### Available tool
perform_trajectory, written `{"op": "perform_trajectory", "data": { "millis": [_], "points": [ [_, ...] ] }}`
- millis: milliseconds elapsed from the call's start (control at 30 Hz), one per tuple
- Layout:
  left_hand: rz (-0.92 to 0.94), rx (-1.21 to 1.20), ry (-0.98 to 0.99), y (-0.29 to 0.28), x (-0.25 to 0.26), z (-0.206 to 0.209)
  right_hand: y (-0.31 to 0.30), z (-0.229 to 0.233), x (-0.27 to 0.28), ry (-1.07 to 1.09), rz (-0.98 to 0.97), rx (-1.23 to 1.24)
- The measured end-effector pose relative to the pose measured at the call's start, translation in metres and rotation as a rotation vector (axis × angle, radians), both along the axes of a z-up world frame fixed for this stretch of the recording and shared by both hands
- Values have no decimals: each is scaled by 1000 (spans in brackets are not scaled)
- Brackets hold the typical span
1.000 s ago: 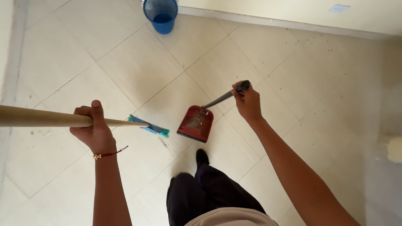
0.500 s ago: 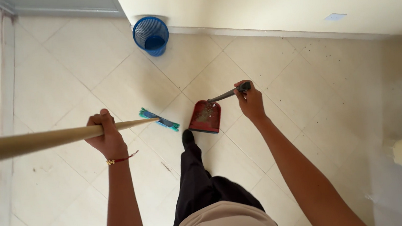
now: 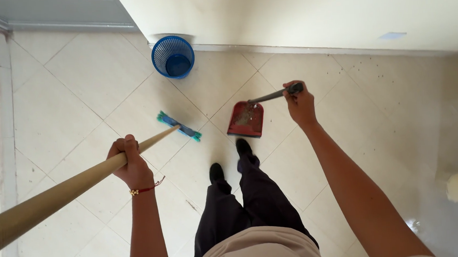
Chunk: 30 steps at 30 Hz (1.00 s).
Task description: The person sweeps debris into a pile using a broom and then pushes the debris into a long-handled dustpan while moving across a tiled floor.
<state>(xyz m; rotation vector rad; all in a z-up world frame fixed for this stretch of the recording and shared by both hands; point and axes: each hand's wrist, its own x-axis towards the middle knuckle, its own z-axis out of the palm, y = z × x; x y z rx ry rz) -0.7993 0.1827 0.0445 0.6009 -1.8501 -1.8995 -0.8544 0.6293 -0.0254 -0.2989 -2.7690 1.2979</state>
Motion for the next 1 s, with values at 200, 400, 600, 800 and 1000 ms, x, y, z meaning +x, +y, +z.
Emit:
{"op": "perform_trajectory", "data": {
  "millis": [200,400,600,800,1000],
  "points": [
    [75,-25,7,16,-35,-6,34,-27,-77,-84,8,-4],
    [141,-67,32,34,-68,-18,70,-69,-130,-175,-5,-116],
    [208,-98,-5,54,-83,-19,95,-105,-168,-325,-20,-163],
    [245,-63,6,66,-88,-24,113,-125,-204,-283,-27,-344],
    [272,-114,-46,75,-89,-19,112,-98,-232,-338,-49,-315]
  ]
}}
